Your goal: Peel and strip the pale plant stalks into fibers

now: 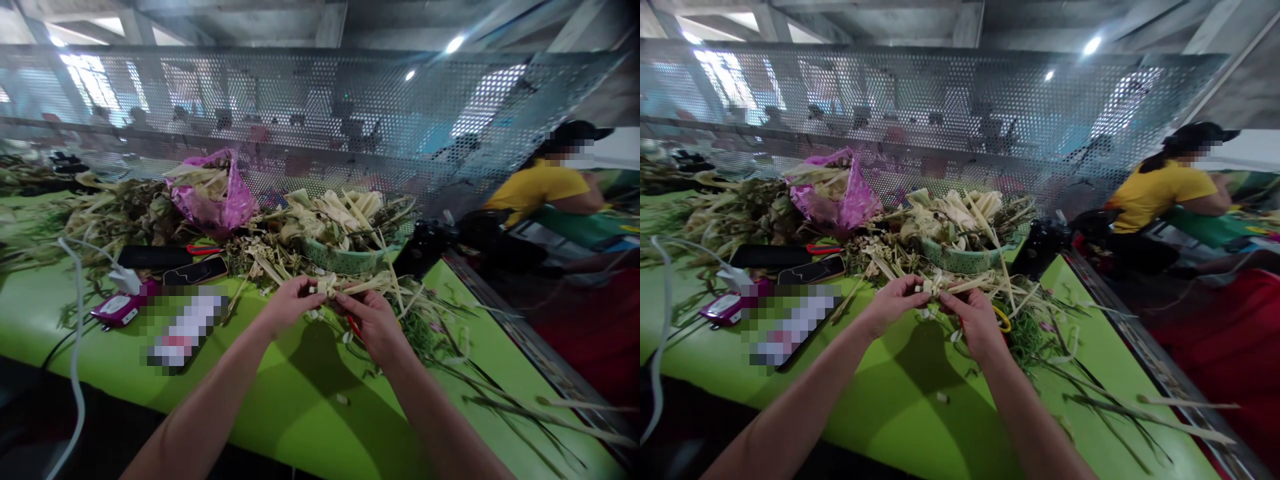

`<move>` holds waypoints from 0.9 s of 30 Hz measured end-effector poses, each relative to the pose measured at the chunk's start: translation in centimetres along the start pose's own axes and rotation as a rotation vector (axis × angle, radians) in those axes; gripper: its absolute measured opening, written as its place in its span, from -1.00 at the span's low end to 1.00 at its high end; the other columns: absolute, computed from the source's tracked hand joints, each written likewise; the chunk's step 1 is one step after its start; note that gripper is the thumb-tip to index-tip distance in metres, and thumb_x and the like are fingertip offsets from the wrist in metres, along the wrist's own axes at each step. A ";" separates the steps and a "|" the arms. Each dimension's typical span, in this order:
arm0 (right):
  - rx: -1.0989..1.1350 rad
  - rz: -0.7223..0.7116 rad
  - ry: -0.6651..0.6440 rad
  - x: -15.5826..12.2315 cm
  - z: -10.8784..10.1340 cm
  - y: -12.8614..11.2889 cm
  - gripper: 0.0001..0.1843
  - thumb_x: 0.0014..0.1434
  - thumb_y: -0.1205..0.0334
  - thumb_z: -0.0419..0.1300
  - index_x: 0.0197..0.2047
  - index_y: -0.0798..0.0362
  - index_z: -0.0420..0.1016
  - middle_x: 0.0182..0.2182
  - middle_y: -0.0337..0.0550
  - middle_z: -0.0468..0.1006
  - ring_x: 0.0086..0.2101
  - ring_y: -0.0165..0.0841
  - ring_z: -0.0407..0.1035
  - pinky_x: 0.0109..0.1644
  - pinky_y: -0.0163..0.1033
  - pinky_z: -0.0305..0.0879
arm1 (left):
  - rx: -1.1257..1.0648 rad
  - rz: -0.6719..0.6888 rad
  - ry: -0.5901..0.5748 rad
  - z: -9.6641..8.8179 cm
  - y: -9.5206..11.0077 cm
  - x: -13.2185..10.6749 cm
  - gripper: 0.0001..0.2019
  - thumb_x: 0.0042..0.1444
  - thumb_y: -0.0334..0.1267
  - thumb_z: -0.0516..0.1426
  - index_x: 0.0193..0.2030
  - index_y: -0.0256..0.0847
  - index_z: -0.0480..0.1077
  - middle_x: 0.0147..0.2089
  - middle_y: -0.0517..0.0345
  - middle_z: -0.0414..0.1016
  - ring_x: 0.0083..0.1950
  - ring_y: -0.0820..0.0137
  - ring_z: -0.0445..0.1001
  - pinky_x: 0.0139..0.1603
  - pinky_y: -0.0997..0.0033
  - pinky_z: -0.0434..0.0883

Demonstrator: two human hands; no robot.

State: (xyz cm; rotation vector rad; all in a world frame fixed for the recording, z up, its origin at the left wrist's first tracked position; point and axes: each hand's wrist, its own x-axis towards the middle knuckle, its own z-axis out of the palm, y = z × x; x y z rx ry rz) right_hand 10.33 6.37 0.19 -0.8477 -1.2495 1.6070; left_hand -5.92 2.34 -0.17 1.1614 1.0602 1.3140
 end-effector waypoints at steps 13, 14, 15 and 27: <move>0.016 0.000 0.014 -0.2 0.4 0.6 -0.71 -0.15 0.16 0.41 -0.35 0.09 0.50 -0.45 -0.21 0.50 -0.49 -0.44 0.31 -0.41 -0.31 0.25 | -0.017 0.086 0.108 0.3 -0.3 -0.1 -0.72 -0.03 -0.19 0.24 -0.20 -0.25 0.36 -0.35 0.22 0.38 -0.33 0.51 0.32 -0.27 0.50 0.27; -0.025 -0.036 0.022 -0.1 0.2 0.5 -0.68 -0.12 0.14 0.39 -0.29 0.08 0.49 -0.42 -0.20 0.50 -0.47 -0.42 0.33 -0.39 -0.30 0.27 | -0.036 0.075 0.133 0.2 -0.3 0.0 -0.71 -0.04 -0.17 0.25 -0.21 -0.26 0.36 -0.36 0.22 0.39 -0.34 0.51 0.33 -0.27 0.50 0.28; -0.072 -0.087 0.046 0.0 -0.1 0.2 -0.64 -0.09 0.12 0.38 -0.21 0.06 0.47 -0.37 -0.19 0.51 -0.43 -0.40 0.34 -0.36 -0.29 0.29 | -0.054 0.065 0.163 0.0 -0.3 0.0 -0.71 -0.05 -0.16 0.25 -0.23 -0.26 0.36 -0.37 0.21 0.39 -0.36 0.52 0.33 -0.27 0.49 0.28; -1.061 -0.662 -0.038 -0.1 -0.9 -1.1 -0.88 0.13 0.18 0.19 -0.28 -0.03 0.53 -0.31 -0.12 0.57 -0.21 -0.19 0.35 -0.06 -0.09 0.17 | 0.137 0.075 0.221 -0.8 -0.3 0.2 -0.74 -0.08 -0.18 0.25 -0.28 -0.25 0.35 -0.47 0.29 0.32 -0.42 0.52 0.26 -0.38 0.51 0.18</move>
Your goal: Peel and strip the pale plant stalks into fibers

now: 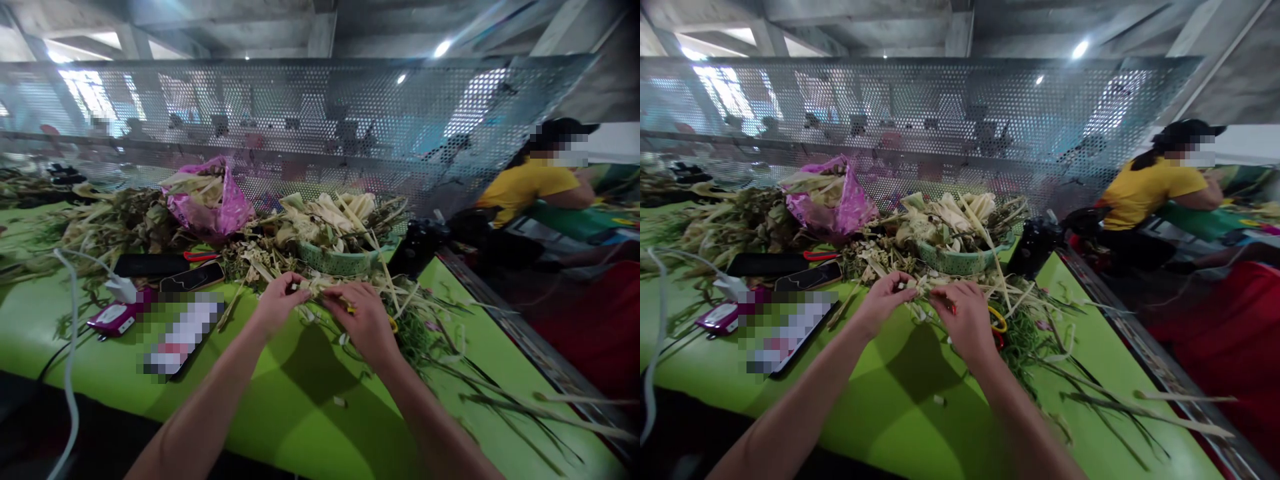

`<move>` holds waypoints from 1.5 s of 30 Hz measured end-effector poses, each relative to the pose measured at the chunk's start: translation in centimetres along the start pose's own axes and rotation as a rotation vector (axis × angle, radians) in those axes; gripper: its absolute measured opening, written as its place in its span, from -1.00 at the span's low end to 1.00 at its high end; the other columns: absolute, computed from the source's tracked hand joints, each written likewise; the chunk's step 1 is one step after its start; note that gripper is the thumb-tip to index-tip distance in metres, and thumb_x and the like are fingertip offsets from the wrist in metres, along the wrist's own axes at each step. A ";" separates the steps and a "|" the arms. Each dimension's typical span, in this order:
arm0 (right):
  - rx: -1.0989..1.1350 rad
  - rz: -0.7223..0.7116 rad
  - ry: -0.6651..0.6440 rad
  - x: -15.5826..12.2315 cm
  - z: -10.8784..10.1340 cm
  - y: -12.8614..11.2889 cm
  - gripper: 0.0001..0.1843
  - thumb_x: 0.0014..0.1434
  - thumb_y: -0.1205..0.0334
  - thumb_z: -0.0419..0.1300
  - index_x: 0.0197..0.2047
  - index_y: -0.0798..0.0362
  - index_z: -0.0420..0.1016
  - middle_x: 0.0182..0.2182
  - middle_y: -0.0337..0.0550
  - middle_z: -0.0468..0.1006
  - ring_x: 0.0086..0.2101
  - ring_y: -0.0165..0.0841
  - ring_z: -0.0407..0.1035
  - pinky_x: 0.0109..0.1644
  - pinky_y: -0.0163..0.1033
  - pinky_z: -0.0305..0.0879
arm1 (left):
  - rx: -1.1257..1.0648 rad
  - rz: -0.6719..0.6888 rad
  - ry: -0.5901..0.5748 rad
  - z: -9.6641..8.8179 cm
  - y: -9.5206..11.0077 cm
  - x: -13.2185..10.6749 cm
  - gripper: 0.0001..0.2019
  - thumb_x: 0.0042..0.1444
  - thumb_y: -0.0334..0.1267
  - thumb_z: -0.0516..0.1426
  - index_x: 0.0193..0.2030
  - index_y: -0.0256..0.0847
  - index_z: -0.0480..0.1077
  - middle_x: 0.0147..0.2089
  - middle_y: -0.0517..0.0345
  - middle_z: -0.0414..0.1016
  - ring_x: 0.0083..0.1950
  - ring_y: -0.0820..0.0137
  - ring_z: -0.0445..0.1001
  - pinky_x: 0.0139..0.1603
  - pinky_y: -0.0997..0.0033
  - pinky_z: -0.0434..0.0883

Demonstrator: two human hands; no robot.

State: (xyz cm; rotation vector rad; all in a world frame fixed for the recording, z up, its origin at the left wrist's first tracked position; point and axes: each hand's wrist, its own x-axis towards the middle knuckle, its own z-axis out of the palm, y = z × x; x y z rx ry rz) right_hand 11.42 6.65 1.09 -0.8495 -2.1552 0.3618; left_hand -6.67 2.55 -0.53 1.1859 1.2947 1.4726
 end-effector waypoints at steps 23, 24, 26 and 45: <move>0.843 0.544 -0.253 -0.6 2.4 -0.2 -0.73 -0.05 0.07 0.31 -0.51 0.09 0.40 -0.60 -0.32 0.30 -0.54 -0.47 0.14 -0.43 -0.33 0.08 | 0.036 0.124 -0.025 1.4 -0.5 -0.1 -0.76 -0.04 -0.12 0.24 -0.33 -0.25 0.42 -0.33 0.14 0.48 -0.26 0.40 0.39 -0.18 0.43 0.32; 0.837 0.546 -0.253 -0.5 2.3 -0.2 -0.74 -0.04 0.07 0.30 -0.49 0.09 0.41 -0.59 -0.32 0.32 -0.53 -0.46 0.15 -0.42 -0.32 0.09 | 0.025 0.124 -0.018 1.4 -0.5 0.0 -0.77 -0.04 -0.13 0.23 -0.32 -0.25 0.41 -0.32 0.14 0.48 -0.26 0.40 0.40 -0.18 0.44 0.32; 0.786 0.532 -0.222 -0.4 2.1 -0.1 -0.75 -0.03 0.06 0.29 -0.42 0.09 0.46 -0.54 -0.28 0.39 -0.50 -0.44 0.21 -0.39 -0.31 0.13 | -0.045 0.098 -0.003 1.3 -0.6 0.1 -0.76 -0.02 -0.13 0.22 -0.29 -0.24 0.37 -0.32 0.15 0.47 -0.27 0.41 0.41 -0.18 0.44 0.34; 0.146 0.246 -0.210 -0.8 1.1 -0.4 -0.85 0.14 0.17 0.12 -0.29 0.02 0.48 -0.42 -0.19 0.56 -0.41 -0.29 0.41 -0.31 -0.24 0.22 | -0.145 -0.016 0.030 0.9 -0.5 0.2 -0.67 0.03 -0.03 0.18 -0.27 -0.19 0.18 -0.43 0.27 0.30 -0.44 0.48 0.40 -0.37 0.43 0.43</move>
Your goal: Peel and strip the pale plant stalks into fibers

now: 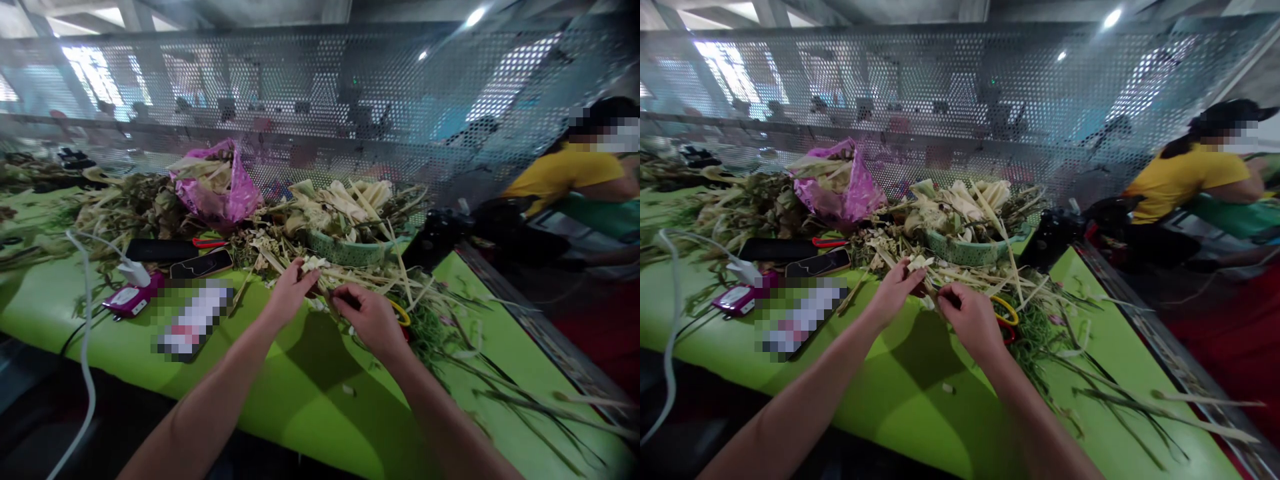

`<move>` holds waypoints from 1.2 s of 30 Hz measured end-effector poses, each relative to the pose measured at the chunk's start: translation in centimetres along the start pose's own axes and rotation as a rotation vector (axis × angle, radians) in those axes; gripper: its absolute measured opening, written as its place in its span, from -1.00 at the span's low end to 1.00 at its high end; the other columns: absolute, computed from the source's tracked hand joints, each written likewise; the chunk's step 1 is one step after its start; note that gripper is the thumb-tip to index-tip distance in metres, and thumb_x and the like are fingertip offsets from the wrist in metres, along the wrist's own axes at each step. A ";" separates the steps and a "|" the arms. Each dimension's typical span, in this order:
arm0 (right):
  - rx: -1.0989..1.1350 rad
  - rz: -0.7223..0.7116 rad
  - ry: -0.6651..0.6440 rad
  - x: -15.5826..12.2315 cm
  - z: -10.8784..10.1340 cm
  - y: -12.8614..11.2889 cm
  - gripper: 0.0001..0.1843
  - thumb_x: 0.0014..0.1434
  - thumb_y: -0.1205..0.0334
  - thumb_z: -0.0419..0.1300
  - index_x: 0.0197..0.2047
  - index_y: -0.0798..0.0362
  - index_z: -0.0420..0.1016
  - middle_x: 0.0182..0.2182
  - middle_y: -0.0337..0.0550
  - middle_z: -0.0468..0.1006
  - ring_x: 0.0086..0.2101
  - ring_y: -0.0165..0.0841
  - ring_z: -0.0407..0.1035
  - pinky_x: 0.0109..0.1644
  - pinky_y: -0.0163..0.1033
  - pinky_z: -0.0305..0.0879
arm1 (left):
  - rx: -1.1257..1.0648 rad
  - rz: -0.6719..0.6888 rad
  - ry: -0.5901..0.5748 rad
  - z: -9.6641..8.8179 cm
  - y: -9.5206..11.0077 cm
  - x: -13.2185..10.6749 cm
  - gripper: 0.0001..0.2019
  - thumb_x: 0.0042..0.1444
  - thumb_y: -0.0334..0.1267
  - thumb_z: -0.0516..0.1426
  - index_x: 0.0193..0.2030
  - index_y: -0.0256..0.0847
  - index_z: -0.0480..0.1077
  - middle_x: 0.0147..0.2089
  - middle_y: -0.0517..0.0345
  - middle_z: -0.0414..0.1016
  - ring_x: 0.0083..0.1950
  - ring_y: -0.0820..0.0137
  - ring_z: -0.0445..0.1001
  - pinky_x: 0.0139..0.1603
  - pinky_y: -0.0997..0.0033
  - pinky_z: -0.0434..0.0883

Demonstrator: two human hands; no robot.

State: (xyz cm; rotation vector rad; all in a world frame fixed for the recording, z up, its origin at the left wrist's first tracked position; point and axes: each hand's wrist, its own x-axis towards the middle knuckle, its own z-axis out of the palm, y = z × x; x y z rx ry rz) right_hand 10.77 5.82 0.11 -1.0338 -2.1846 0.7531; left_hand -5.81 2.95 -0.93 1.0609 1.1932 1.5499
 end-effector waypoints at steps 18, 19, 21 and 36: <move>-0.232 -0.050 0.010 -0.2 -0.1 -0.5 -0.90 0.10 0.23 0.11 -0.37 0.02 0.44 -0.47 -0.18 0.54 -0.47 -0.32 0.37 -0.39 -0.29 0.12 | -0.007 -0.041 -0.009 -0.1 -0.6 0.1 -0.65 0.05 -0.06 0.18 -0.13 -0.21 0.23 -0.34 0.17 0.39 -0.38 0.44 0.44 -0.40 0.42 0.45; -0.201 -0.039 0.004 -0.2 -0.1 -0.5 -0.89 0.11 0.22 0.11 -0.35 0.02 0.45 -0.46 -0.17 0.55 -0.46 -0.31 0.37 -0.38 -0.28 0.14 | -0.017 -0.050 -0.006 -0.1 -0.5 0.1 -0.64 0.05 -0.06 0.18 -0.11 -0.21 0.23 -0.33 0.16 0.40 -0.38 0.44 0.44 -0.40 0.41 0.45; -0.120 -0.017 -0.023 0.0 0.0 -0.2 -0.85 0.12 0.20 0.11 -0.30 0.02 0.48 -0.42 -0.17 0.56 -0.44 -0.31 0.39 -0.35 -0.27 0.17 | -0.054 -0.072 -0.005 -0.1 -0.4 0.1 -0.60 0.05 -0.06 0.18 -0.07 -0.22 0.23 -0.32 0.13 0.42 -0.37 0.41 0.45 -0.39 0.39 0.45; 0.433 0.198 -0.161 0.4 0.4 0.3 -0.84 0.01 0.17 0.18 -0.36 0.08 0.45 -0.53 -0.26 0.41 -0.58 -0.45 0.25 -0.49 -0.32 0.21 | -0.181 -0.133 -0.100 -0.3 0.1 -0.2 -0.71 0.07 -0.05 0.15 -0.22 -0.24 0.31 -0.40 0.11 0.50 -0.43 0.44 0.47 -0.40 0.46 0.43</move>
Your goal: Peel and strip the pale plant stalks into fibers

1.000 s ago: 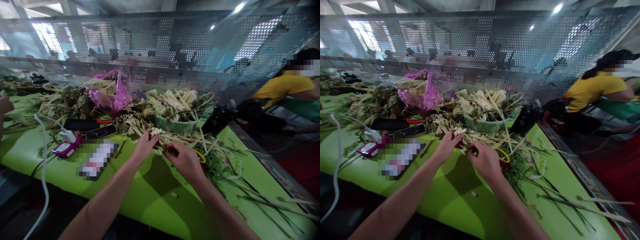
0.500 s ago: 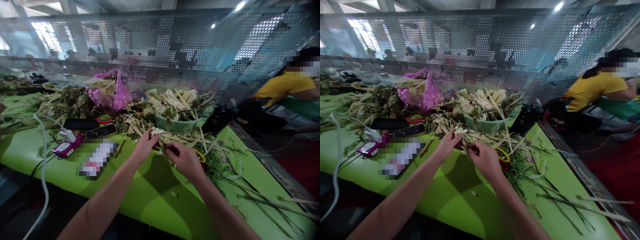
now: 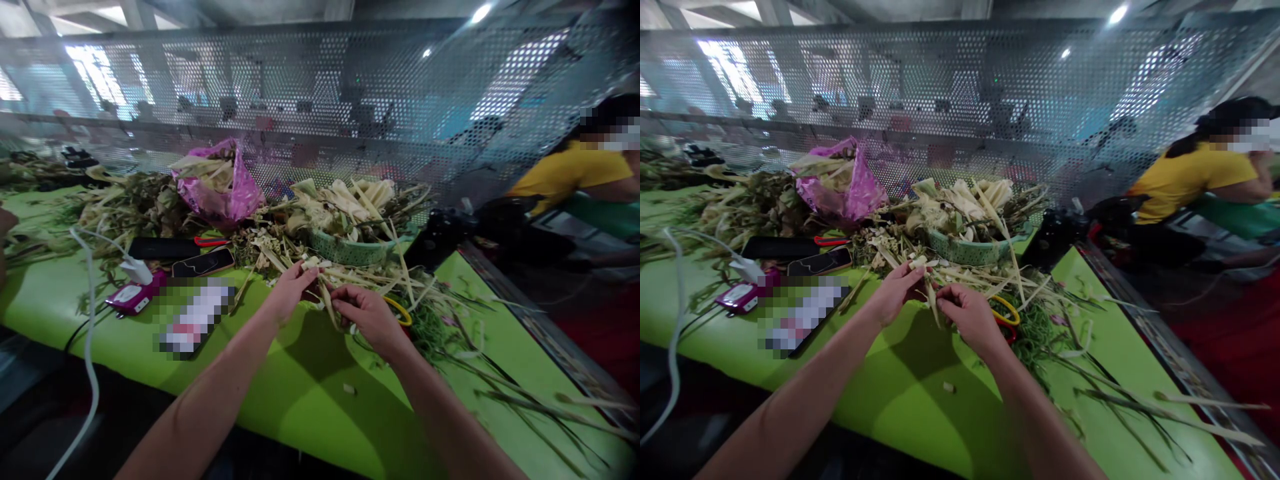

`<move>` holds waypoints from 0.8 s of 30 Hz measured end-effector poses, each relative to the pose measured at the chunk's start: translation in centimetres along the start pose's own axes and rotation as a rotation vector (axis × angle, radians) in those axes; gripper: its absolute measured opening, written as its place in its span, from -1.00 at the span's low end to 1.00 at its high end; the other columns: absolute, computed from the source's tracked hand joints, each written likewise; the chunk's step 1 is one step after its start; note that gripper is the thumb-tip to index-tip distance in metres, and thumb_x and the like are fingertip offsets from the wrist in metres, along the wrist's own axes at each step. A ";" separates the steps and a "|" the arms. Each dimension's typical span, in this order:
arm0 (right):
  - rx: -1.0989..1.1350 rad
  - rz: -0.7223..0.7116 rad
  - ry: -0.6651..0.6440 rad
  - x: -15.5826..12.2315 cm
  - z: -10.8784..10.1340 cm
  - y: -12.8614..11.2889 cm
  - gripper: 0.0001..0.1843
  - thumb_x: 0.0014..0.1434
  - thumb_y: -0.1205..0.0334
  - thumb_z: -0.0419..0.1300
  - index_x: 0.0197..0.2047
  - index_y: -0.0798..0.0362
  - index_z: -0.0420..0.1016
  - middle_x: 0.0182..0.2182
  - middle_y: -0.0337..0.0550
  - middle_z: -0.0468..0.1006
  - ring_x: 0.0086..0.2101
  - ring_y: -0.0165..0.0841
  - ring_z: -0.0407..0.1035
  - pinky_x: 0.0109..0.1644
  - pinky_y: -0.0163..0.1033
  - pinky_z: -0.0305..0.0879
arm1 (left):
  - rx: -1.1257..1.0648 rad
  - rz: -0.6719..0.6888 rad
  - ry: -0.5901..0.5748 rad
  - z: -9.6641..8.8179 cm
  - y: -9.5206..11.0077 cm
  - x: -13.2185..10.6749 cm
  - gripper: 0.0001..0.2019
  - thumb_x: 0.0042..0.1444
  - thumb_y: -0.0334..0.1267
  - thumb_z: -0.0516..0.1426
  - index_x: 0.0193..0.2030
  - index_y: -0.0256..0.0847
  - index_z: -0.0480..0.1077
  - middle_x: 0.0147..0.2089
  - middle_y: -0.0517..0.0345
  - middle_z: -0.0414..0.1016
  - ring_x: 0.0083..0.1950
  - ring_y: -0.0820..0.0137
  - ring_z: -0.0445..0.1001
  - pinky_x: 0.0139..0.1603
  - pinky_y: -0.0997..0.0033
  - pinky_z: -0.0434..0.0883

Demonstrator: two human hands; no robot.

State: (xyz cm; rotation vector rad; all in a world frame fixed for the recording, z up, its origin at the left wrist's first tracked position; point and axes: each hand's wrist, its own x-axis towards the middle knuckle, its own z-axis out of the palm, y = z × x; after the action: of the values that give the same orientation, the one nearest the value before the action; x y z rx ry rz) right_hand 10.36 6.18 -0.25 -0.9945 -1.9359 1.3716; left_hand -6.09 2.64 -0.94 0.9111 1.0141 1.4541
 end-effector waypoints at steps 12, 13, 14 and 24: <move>-0.211 -0.136 0.162 0.1 -0.1 0.7 -0.86 0.17 0.17 0.07 -0.25 0.03 0.37 -0.46 -0.24 0.47 -0.50 -0.38 0.37 -0.41 -0.30 0.24 | 0.097 -0.010 -0.002 0.0 0.1 0.3 -0.69 0.03 -0.04 0.19 -0.34 -0.23 0.23 -0.45 0.25 0.35 -0.54 0.54 0.37 -0.45 0.47 0.40; -0.229 -0.145 0.166 0.1 -0.1 0.7 -0.86 0.18 0.17 0.07 -0.25 0.02 0.37 -0.47 -0.24 0.46 -0.50 -0.39 0.34 -0.42 -0.31 0.22 | 0.108 -0.014 0.010 0.0 0.1 0.2 -0.69 0.03 -0.04 0.19 -0.36 -0.23 0.22 -0.47 0.26 0.34 -0.53 0.54 0.37 -0.43 0.47 0.40; -0.244 -0.157 0.171 0.0 -0.1 0.6 -0.87 0.19 0.18 0.06 -0.24 0.02 0.37 -0.48 -0.25 0.45 -0.51 -0.39 0.32 -0.42 -0.31 0.21 | 0.118 -0.015 0.020 0.0 0.1 0.2 -0.69 0.03 -0.04 0.19 -0.37 -0.23 0.21 -0.48 0.27 0.33 -0.52 0.54 0.37 -0.42 0.47 0.40; -0.325 -0.266 0.168 -0.5 0.4 -0.5 -0.87 0.15 0.15 0.16 -0.29 0.03 0.41 -0.44 -0.21 0.48 -0.44 -0.35 0.33 -0.35 -0.29 0.21 | 0.102 -0.044 0.006 0.6 -0.8 0.0 -0.70 0.05 -0.04 0.16 -0.33 -0.21 0.19 -0.47 0.28 0.32 -0.51 0.55 0.33 -0.45 0.52 0.35</move>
State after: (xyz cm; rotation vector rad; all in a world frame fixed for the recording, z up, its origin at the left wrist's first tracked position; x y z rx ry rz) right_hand 10.22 5.46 0.06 -0.9215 -2.1117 0.8181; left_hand -5.27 2.79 -1.48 0.9522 1.1141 1.3792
